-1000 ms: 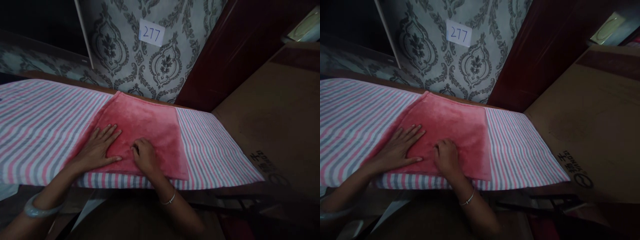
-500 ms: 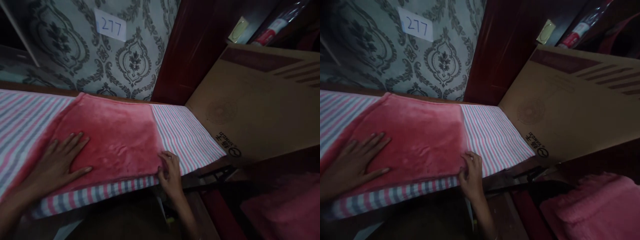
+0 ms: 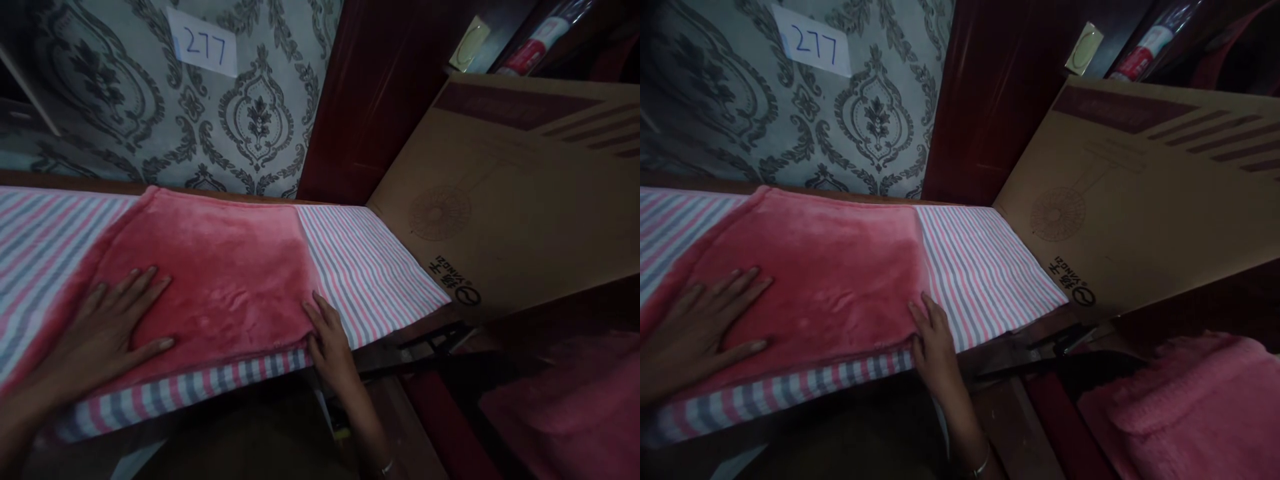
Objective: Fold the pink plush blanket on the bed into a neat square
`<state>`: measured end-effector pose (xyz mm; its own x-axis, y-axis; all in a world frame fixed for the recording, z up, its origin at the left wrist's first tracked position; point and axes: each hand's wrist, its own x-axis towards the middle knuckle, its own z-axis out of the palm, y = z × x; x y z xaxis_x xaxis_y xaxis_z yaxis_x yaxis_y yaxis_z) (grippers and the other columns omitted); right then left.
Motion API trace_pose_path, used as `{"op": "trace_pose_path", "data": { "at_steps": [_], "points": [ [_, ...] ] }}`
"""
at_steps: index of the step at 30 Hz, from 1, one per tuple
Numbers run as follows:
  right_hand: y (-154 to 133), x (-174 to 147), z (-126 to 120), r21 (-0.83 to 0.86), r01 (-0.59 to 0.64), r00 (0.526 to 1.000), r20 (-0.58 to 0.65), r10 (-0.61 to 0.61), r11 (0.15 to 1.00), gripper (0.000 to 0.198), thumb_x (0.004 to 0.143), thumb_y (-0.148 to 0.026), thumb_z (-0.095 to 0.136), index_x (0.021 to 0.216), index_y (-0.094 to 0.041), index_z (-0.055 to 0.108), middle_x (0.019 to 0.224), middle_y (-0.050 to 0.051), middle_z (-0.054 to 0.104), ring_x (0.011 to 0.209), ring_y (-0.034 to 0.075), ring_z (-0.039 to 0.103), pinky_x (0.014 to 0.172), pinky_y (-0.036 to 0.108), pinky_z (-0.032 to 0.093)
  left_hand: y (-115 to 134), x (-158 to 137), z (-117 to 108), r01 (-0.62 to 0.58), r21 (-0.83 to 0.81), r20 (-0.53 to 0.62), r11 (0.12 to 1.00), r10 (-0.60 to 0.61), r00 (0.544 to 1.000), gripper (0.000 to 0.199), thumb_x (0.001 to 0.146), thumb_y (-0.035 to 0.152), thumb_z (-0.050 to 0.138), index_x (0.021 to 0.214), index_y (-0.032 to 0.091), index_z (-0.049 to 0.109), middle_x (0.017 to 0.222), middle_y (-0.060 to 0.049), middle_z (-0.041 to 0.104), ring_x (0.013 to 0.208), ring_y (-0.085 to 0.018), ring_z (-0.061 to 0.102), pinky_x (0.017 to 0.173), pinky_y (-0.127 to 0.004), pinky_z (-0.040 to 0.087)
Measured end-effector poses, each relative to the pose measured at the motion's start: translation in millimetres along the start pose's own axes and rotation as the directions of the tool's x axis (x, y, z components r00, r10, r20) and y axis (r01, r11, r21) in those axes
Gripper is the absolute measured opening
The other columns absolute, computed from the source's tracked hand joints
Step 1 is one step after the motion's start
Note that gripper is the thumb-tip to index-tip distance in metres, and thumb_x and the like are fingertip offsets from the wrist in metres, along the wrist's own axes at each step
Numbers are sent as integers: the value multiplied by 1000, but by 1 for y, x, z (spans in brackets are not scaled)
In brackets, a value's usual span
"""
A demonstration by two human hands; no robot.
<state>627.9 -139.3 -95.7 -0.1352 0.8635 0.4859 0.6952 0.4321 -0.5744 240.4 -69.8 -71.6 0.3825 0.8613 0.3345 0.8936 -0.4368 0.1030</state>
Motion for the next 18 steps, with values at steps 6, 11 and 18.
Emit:
{"op": "trace_pose_path", "data": {
  "at_steps": [6, 11, 18],
  "points": [
    [4, 0, -2, 20, 36, 997, -66, -35, 999, 74, 83, 1, 41, 148, -32, 52, 155, 7, 49, 143, 22, 46, 115, 48, 44, -1, 2, -2, 26, -19, 17, 999, -25, 1000, 100, 80, 81, 45, 157, 18, 34, 161, -15, 40, 153, -36, 27, 126, -57, 11],
    [20, -6, 1, 5, 122, 965, -236, -117, 993, 58, 92, -3, 39, 133, -33, 66, 132, 5, 69, 127, 20, 60, 107, 46, 52, -6, 3, -3, 37, -24, 62, 999, -35, 997, 106, 73, 81, 54, 157, 19, 35, 163, -15, 35, 154, -35, 24, 126, -57, 13],
    [29, -20, -12, -11, 49, 974, -221, -50, 999, 41, 91, -12, 52, 125, -28, 70, 126, 8, 71, 119, 23, 63, 101, 48, 53, -12, 2, 5, 12, -48, 26, 999, -11, 1000, 119, 63, 92, 56, 156, 19, 36, 162, -17, 36, 153, -37, 25, 126, -58, 11]
  ]
}}
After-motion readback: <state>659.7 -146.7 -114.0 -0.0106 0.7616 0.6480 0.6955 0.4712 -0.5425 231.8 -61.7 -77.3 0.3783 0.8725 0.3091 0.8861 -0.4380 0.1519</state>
